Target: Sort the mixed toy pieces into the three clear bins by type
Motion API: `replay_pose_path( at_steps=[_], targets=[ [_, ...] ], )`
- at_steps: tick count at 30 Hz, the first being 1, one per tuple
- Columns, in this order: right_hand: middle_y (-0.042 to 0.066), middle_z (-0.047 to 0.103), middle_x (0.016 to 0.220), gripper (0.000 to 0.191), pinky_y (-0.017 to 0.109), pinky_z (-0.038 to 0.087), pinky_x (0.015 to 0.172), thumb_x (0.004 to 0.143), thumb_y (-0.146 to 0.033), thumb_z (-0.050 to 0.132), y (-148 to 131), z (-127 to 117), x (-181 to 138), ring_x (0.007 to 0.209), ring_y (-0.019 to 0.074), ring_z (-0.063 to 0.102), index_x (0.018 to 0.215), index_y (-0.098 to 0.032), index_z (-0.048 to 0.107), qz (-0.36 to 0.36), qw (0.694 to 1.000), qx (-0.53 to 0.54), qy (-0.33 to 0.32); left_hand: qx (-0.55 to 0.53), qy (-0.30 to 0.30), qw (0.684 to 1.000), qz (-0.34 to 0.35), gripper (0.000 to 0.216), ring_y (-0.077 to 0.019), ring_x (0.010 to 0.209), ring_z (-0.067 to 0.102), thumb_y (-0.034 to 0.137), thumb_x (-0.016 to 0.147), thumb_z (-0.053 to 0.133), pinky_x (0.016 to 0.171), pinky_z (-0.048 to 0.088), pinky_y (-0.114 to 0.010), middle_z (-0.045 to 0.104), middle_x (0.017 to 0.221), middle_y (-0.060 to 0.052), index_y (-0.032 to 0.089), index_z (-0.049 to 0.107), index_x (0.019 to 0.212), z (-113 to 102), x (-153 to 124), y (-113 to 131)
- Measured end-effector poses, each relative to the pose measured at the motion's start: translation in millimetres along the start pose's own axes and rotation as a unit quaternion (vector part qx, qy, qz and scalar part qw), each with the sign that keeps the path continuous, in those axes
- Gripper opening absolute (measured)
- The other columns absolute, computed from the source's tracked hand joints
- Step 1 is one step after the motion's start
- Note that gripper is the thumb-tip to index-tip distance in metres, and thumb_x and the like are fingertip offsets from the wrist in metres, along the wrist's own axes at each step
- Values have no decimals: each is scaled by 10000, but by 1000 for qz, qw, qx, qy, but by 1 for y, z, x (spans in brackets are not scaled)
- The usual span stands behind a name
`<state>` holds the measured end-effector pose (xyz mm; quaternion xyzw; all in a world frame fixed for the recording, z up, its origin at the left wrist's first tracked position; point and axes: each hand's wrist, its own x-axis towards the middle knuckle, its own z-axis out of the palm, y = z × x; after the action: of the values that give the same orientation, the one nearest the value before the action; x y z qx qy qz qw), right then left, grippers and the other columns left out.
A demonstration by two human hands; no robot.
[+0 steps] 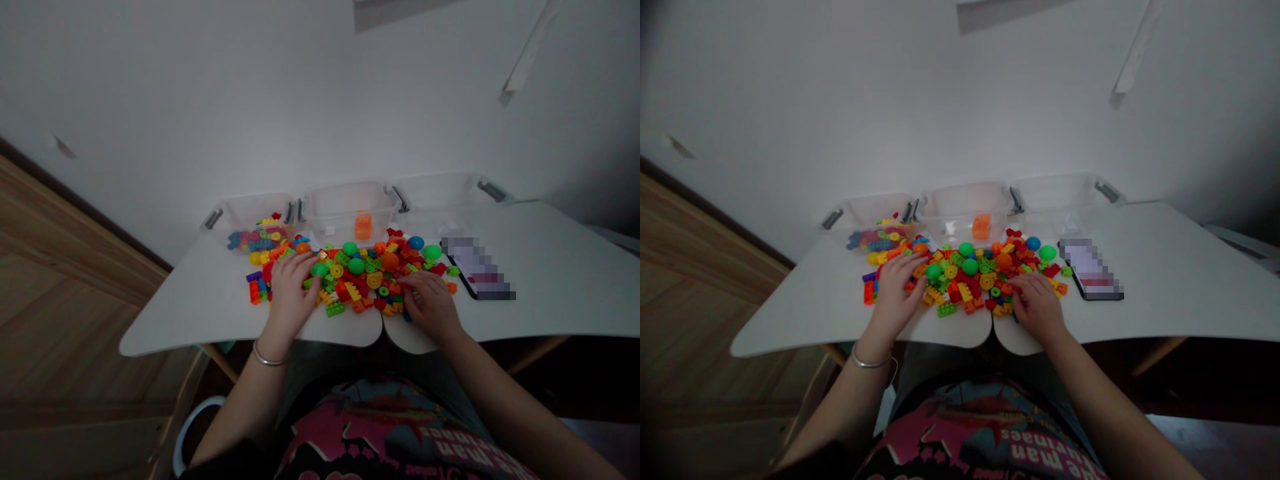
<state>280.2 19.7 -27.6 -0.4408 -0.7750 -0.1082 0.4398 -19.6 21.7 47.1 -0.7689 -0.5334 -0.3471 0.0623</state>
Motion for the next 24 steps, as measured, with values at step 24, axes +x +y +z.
replay_pose_path(
  at_steps=[24],
  targets=[
    [66, 720, 998, 190, 422, 502, 913, 870, -233, 584, -7, 1, 5, 966, 236, 623, 1034, -199, 674, 3, 997, -6, -71, 1, -102, 987, 126, 232, -265, 1166, 530, 255, 902, 565, 1111, 336, -539, 684, 1186, -42, 270, 696, 1092, 55, -3, 64]
  ],
)
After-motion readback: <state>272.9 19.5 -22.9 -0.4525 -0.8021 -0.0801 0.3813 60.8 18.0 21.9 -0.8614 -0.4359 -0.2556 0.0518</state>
